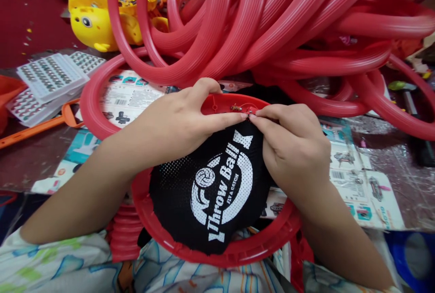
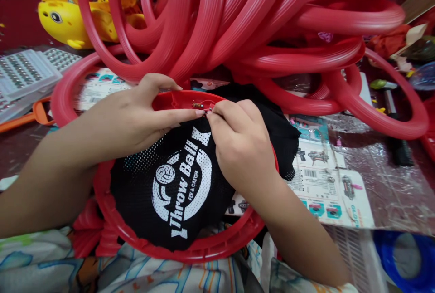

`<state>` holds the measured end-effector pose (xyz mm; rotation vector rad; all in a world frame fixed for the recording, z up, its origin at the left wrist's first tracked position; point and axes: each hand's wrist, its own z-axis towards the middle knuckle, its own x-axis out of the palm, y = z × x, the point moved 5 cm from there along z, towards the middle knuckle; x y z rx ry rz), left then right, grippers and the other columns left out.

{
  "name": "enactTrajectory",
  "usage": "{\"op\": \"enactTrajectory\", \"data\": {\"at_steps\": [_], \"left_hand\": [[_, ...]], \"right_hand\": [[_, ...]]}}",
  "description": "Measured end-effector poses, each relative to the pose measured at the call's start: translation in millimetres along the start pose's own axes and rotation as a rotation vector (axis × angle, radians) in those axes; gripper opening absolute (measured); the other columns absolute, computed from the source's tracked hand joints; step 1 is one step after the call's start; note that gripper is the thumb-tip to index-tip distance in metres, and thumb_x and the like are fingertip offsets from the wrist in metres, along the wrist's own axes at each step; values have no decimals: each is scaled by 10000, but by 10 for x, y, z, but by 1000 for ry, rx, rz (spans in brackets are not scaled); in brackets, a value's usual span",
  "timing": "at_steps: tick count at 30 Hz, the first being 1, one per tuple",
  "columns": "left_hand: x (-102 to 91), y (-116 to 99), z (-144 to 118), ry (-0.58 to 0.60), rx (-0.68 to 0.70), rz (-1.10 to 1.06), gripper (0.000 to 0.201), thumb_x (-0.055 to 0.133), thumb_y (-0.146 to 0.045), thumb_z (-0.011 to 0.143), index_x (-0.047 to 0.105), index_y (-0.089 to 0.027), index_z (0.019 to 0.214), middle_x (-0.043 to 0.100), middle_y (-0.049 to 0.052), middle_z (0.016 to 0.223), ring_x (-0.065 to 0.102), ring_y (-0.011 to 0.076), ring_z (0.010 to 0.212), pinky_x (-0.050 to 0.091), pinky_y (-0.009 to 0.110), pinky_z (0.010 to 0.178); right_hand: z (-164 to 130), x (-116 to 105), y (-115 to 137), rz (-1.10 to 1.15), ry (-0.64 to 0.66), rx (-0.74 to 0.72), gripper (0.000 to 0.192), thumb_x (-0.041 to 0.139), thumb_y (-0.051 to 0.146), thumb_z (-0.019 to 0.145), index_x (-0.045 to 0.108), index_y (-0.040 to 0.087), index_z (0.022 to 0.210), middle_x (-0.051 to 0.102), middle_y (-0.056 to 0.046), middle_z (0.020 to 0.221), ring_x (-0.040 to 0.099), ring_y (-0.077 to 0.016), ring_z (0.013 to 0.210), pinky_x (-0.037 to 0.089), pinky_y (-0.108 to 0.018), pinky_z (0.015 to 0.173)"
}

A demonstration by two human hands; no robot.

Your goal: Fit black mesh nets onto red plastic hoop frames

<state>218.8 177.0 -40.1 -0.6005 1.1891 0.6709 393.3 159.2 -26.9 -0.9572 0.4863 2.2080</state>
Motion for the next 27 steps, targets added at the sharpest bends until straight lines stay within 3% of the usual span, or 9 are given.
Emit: {"op": "enactTrajectory", "data": {"at_steps": [5,10,12,14,17,20,22,24,27], "left_hand": [[19,2,11,-29,17,19,428,407,-289,990,576,-386,1371,496,129,1325,649,264,979,585,410,785],[-66,59,26,-86,13,-129,400,512,-299,976,585,-248,1367,547,138,1230,654,243,962,590,386,788],[-165,96,19,-131,4,-206,464,599,-293,952,542,-199,1403,583,120,1202,638,225,1036,582,358,871],[-277,147,-1,-194,-33,-253,516,666,-282,925,524,-163,1407,615,108,1228,610,209,1140,540,344,996],[-411,255,-51,-306,-160,-262,528,719,-281,892,548,-128,1367,631,120,1277,604,207,1175,490,357,1074],[-490,333,-106,-375,-286,-253,595,732,-308,875,524,-157,1412,620,115,1322,606,223,1164,487,380,1078],[-506,347,-118,-303,-340,-291,682,713,-371,886,451,-199,1492,580,102,1400,576,248,1208,462,408,1110],[-487,345,-119,-129,-388,-358,804,698,-458,879,341,-239,1565,542,95,1460,563,276,1215,446,443,1122],[-451,338,-110,120,-398,-402,935,683,-573,839,255,-241,1601,479,117,1536,558,321,1228,445,479,1112]], "right_hand": [[-16,38,-32,80,55,59,243,504,92,951,734,145,1009,723,-99,1008,648,-206,910,539,-352,829],[-4,-237,-16,152,40,160,207,610,133,927,692,197,1107,699,-67,1043,668,-182,963,545,-322,875],[-22,-345,45,207,131,131,156,667,192,913,683,211,1068,703,-43,1023,677,-159,915,556,-284,853],[-82,-356,129,277,313,72,140,638,266,942,671,193,1057,713,-49,1017,690,-155,886,577,-262,824],[-209,-246,208,217,496,19,306,525,321,996,643,96,1166,715,-158,1154,698,-253,1088,595,-350,929],[-260,-51,191,94,529,82,458,521,313,991,568,-22,1300,605,-286,1364,512,-389,1383,483,-525,1118],[-243,81,122,130,557,237,634,549,370,975,435,-59,1429,475,-324,1491,408,-419,1455,419,-586,1159],[-206,180,47,258,597,411,762,558,424,965,302,-39,1513,416,-316,1540,418,-407,1451,417,-601,1152],[-153,255,-8,480,662,556,626,613,363,942,413,48,1445,563,-244,1429,557,-350,1325,474,-556,1091]]}}
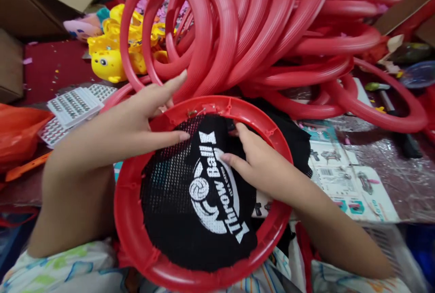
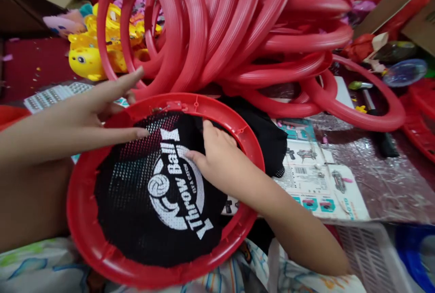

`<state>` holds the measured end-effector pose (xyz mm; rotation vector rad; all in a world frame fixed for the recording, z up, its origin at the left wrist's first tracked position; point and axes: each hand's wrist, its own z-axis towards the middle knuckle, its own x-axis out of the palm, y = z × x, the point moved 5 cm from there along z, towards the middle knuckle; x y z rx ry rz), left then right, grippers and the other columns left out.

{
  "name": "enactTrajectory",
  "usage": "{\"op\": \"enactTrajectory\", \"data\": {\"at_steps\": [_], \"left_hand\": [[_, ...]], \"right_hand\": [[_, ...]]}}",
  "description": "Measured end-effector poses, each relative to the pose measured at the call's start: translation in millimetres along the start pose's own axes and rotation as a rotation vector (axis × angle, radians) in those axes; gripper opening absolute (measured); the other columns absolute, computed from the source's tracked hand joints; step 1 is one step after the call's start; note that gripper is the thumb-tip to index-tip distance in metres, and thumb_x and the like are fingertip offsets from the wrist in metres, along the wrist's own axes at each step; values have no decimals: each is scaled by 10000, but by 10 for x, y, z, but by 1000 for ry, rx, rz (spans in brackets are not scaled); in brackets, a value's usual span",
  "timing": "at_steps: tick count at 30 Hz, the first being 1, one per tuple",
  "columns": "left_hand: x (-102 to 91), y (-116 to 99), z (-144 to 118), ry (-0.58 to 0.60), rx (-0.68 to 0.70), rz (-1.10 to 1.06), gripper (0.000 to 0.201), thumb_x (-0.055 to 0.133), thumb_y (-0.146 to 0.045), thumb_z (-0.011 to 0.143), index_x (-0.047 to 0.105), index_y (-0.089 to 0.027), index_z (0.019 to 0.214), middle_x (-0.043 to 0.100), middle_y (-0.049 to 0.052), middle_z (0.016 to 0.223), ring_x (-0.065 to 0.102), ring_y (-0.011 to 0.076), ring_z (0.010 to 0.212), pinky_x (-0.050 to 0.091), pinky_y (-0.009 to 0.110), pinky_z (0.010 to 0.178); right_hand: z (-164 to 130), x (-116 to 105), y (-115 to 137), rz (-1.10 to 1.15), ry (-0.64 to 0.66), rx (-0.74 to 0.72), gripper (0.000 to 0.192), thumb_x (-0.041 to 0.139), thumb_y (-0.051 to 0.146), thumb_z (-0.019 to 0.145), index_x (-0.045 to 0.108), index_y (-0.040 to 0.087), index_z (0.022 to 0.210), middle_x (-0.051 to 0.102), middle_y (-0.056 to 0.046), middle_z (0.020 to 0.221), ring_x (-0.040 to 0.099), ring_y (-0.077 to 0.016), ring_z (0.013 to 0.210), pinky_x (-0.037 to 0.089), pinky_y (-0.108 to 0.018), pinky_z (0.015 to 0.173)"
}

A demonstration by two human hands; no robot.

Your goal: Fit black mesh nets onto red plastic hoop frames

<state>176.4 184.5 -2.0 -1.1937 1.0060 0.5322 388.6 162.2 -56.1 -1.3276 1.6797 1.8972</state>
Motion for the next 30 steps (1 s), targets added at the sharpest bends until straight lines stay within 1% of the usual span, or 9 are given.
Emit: {"op": "enactTrajectory", "data": {"at_steps": [3,5,9,13,17,20,22,26,30], "left_hand": [[48,-5,72,157,59,40,878,668,-642,796,439,-193,1514,592,121,1421,572,331,1234,505,432,1040],[94,20,146,220,46,28,777,676,-670,763,577,-199,1374,705,88,1189,648,286,1078,567,365,895],[213,77,283,262,-97,-138,614,613,-704,787,664,-192,1122,721,52,925,660,197,780,546,273,651],[282,36,391,173,-80,-131,722,559,-786,769,650,-214,1202,731,61,1048,690,233,908,549,300,743],[371,-17,414,252,4,67,672,477,-769,841,669,-244,1213,731,39,1092,685,251,921,530,343,804],[389,-39,388,185,57,-18,673,320,-718,943,705,-184,1082,729,65,1030,672,238,910,538,340,798],[407,-56,353,122,100,-99,680,251,-666,988,695,-168,1117,714,89,1125,659,237,1031,544,341,893],[431,-118,268,54,198,-288,489,455,-526,996,570,-203,1345,620,91,1381,593,219,1249,488,348,1073],[358,-176,208,-7,263,-370,229,595,-392,948,661,-194,1042,692,64,1193,641,188,1129,520,299,1001]], "right_hand": [[30,-7,1,77,56,-24,360,670,284,906,590,116,1214,679,-159,1217,650,-288,1125,526,-472,978],[35,-8,-14,46,59,-45,275,697,279,885,642,127,1108,688,-137,1125,655,-267,1052,523,-436,925],[34,5,-40,87,71,-51,170,710,215,855,664,153,1006,699,-92,1085,649,-223,1012,494,-365,885],[4,34,-20,127,81,-35,117,673,179,846,610,184,944,713,-37,991,655,-187,902,473,-313,778],[-44,22,11,78,-19,-44,250,709,180,815,566,200,1019,701,-34,997,646,-193,902,470,-318,772],[-107,-40,82,145,-130,-161,300,751,266,820,573,204,1052,692,-22,968,636,-172,863,486,-298,750],[-161,-106,133,207,-220,-256,242,710,306,873,585,205,1054,682,-4,906,633,-144,800,496,-271,718],[-245,-214,189,110,-372,-356,159,571,194,952,638,223,1093,716,8,871,649,-116,697,521,-256,679],[-298,-277,213,-93,-459,-414,282,535,106,943,677,231,1152,748,-14,963,704,-141,841,556,-277,771]]}}
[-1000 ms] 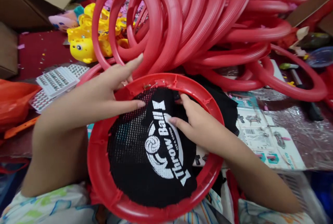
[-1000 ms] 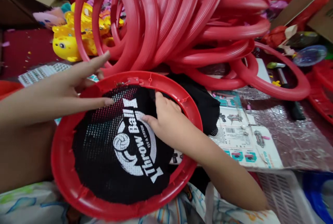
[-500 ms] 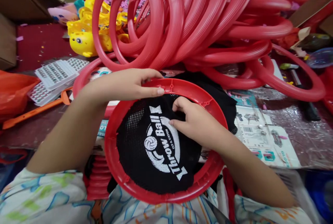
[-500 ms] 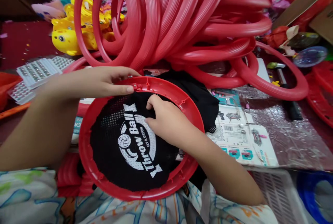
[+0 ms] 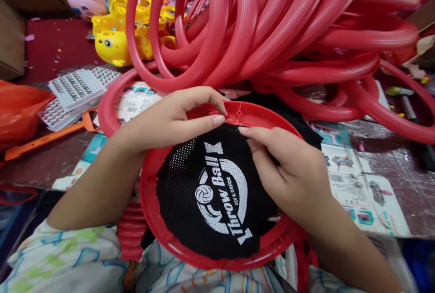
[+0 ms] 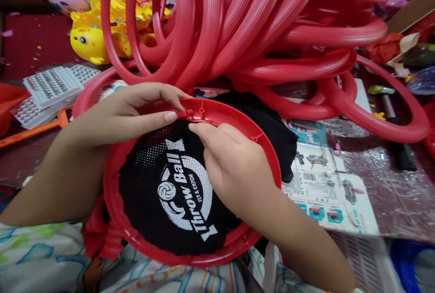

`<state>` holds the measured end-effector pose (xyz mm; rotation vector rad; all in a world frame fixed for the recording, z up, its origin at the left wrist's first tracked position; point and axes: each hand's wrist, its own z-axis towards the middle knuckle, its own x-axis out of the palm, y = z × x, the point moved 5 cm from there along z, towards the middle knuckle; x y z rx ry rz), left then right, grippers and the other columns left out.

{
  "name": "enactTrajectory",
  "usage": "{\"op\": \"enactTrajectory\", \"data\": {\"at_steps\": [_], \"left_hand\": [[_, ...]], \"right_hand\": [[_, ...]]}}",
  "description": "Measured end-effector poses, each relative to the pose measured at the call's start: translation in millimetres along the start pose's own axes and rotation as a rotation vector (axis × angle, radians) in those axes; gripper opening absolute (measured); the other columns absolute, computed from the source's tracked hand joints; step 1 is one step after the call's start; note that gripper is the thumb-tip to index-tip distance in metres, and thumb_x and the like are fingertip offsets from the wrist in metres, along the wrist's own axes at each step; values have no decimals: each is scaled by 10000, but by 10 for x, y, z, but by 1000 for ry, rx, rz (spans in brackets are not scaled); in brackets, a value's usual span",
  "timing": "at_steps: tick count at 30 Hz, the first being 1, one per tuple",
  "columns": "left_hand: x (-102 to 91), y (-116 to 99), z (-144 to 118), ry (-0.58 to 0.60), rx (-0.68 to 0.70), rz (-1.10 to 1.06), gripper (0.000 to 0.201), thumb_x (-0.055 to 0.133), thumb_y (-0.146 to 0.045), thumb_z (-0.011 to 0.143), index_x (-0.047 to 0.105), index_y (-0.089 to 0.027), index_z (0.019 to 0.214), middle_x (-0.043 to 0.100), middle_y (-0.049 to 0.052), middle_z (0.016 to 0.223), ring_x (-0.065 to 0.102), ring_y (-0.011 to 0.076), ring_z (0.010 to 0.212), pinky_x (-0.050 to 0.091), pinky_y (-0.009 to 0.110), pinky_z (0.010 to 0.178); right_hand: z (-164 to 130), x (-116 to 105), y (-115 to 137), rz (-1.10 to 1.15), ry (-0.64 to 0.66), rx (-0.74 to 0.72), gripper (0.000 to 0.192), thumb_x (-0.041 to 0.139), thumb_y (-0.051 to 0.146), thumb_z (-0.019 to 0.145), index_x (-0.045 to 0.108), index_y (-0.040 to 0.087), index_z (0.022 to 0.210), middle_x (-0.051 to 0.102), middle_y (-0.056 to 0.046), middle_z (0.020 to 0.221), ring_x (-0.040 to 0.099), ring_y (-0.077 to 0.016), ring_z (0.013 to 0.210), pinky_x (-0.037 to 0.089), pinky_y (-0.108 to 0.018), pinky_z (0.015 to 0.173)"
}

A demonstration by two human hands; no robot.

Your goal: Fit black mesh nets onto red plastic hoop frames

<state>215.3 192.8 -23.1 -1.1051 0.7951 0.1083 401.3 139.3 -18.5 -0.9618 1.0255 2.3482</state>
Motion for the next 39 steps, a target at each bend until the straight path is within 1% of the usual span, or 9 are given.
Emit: {"op": "enactTrajectory", "data": {"at_steps": [3,6,8,10,13,20,24,29,39], "left_hand": [[-23,-54,-9,17,48,107,199,636,-381,916,679,-190,952,683,45,1089,642,169,1032,529,275,933],[-43,-66,-12,2,64,134,188,652,-382,902,680,-198,926,676,39,1070,633,171,1044,520,276,938],[-57,-59,-14,-23,55,119,164,656,-367,898,663,-203,903,681,37,1066,627,171,1065,515,277,950],[-60,-52,-15,-24,51,124,151,668,-353,889,654,-203,876,674,38,1070,624,167,1052,514,273,938],[-52,-39,-11,6,41,129,170,686,-363,866,655,-197,846,652,37,1058,622,166,989,522,273,873],[-27,-35,-5,-13,58,131,186,625,-341,906,592,-184,812,620,24,1009,586,133,868,477,246,742],[-6,-85,-18,-66,81,233,204,558,-326,947,531,-187,799,609,28,930,560,140,811,448,267,713],[0,-116,-43,-133,48,328,205,495,-333,963,483,-201,807,625,41,945,597,183,881,434,305,711],[34,-59,-11,-135,44,380,187,503,-281,938,436,-204,782,645,35,921,636,182,927,430,282,716]], "right_hand": [[-4,-72,24,-75,-79,-67,313,540,69,932,698,232,1148,712,-16,873,669,-130,759,534,-263,692],[19,-106,82,-182,-128,-171,253,570,89,929,735,238,1051,644,-8,734,602,-133,660,485,-279,590],[58,-101,81,-234,-120,-157,210,565,151,953,749,245,918,564,6,631,535,-125,582,437,-278,526],[93,-90,57,-248,-106,-104,262,551,214,976,737,246,794,491,14,572,463,-112,525,388,-274,484],[102,-70,49,-284,-101,-119,317,543,218,980,714,239,714,427,18,556,410,-107,513,350,-276,477],[51,-2,55,-429,-127,-324,251,557,67,928,757,218,952,424,17,618,396,-128,585,318,-292,502],[69,51,28,-495,-106,-309,257,556,78,940,753,212,1036,439,2,656,387,-137,609,306,-293,509],[81,80,20,-516,-99,-282,273,548,72,941,746,209,1071,423,-3,670,371,-147,627,290,-311,529],[118,129,-32,-517,-75,-277,282,509,128,977,768,204,1058,480,-14,676,418,-154,641,344,-304,574]]}}
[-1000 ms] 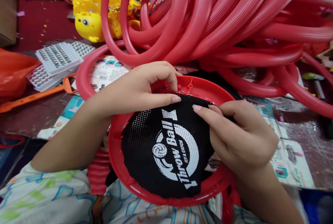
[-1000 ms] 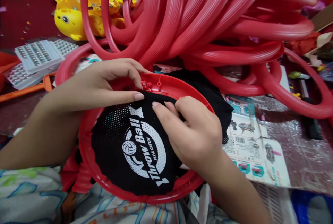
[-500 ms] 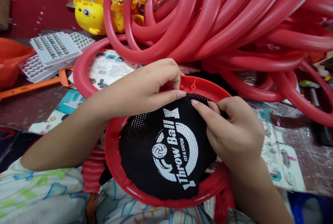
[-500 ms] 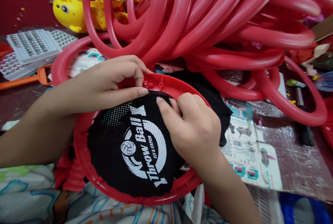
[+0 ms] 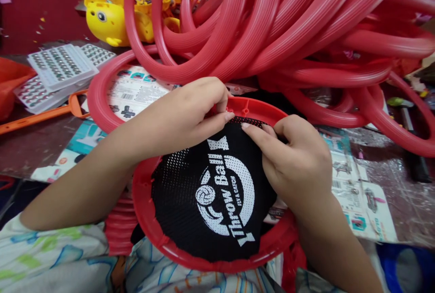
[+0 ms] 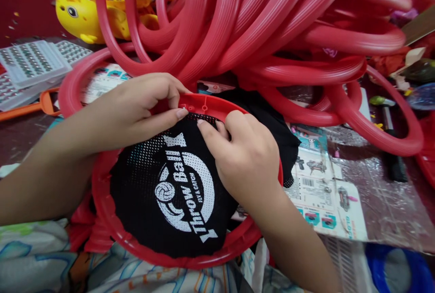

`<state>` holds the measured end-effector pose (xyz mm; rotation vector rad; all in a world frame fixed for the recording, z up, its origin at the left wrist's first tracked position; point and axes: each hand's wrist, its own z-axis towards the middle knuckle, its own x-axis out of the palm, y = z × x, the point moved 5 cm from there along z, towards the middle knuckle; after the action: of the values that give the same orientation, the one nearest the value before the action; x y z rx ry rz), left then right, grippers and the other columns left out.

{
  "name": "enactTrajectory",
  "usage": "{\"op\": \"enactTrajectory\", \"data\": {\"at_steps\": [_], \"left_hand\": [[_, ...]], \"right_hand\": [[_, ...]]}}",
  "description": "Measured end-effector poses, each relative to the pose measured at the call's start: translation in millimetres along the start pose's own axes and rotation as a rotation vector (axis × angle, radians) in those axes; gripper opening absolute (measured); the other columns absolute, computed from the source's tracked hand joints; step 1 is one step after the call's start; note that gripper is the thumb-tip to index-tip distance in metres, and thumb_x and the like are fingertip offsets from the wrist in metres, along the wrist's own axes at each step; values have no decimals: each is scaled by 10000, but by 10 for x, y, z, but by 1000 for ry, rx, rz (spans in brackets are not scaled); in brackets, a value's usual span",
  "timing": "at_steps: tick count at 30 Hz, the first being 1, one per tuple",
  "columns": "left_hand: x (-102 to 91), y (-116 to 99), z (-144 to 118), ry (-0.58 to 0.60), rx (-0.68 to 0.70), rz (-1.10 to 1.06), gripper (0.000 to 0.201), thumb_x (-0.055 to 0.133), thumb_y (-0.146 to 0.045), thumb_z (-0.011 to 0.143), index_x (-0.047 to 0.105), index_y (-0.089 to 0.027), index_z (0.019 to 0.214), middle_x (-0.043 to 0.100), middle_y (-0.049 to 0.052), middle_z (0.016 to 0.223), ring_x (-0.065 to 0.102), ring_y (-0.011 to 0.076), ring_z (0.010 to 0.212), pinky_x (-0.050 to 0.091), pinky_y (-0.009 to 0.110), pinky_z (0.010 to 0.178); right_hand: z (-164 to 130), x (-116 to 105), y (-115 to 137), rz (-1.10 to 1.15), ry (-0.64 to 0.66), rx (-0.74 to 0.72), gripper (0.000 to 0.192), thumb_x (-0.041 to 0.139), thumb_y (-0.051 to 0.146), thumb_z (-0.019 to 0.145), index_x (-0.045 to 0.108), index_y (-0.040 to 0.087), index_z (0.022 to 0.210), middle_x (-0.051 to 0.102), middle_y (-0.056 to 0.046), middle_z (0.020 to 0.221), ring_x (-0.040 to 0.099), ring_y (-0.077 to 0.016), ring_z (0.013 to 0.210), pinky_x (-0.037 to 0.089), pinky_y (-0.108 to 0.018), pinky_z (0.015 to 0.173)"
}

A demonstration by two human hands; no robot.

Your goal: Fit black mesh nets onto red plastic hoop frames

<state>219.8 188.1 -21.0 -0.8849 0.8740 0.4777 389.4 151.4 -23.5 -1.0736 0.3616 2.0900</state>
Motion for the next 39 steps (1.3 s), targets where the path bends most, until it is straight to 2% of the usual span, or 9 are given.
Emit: {"op": "enactTrajectory", "data": {"at_steps": [8,18,23,27,30,33,36,39], "left_hand": [[53,48,17,39,-58,5,173,524,-287,920,463,-199,784,642,40,935,571,155,817,420,299,720],[47,51,21,24,-86,21,131,510,-246,893,446,-210,784,648,35,927,559,151,802,411,287,715],[97,99,31,53,-101,-3,109,514,-243,874,468,-203,784,660,43,949,584,154,842,426,281,744],[135,117,54,53,-123,-47,106,523,-236,852,495,-196,757,645,25,883,570,143,799,425,274,723],[131,101,53,57,-143,-71,101,537,-237,840,533,-185,753,618,4,808,554,133,742,417,268,683],[111,78,31,79,-146,-85,94,543,-247,868,604,-176,869,644,-3,843,584,134,757,453,268,719],[90,44,5,90,-94,-132,204,503,-243,940,616,-193,1103,678,16,1047,642,156,933,499,282,848],[94,-4,-21,125,-4,-131,282,478,-259,985,598,-236,1239,646,31,1176,634,176,1073,504,307,926]], "right_hand": [[5,38,3,12,33,-4,298,509,122,982,738,199,1157,468,-7,692,372,-146,651,302,-301,591],[32,95,29,-66,115,-2,346,460,140,1002,722,223,1213,465,-19,690,367,-168,648,264,-332,602],[34,131,40,-99,185,39,367,413,175,1019,729,220,1201,465,-30,674,375,-182,643,254,-340,605],[22,171,35,-105,236,62,368,421,179,1011,714,217,1230,510,-40,691,391,-190,643,249,-342,603],[7,161,4,-70,224,61,356,442,178,1001,721,193,1222,573,-51,706,422,-193,653,270,-343,607],[-4,87,-58,52,151,80,301,513,187,982,740,152,1177,645,-53,710,485,-198,692,353,-350,652],[-11,2,-139,214,65,164,263,592,202,960,738,152,1174,707,-41,762,547,-179,727,429,-339,718],[-21,-24,-199,270,17,242,265,608,211,959,730,184,1192,719,-24,795,588,-161,752,444,-320,720]]}}
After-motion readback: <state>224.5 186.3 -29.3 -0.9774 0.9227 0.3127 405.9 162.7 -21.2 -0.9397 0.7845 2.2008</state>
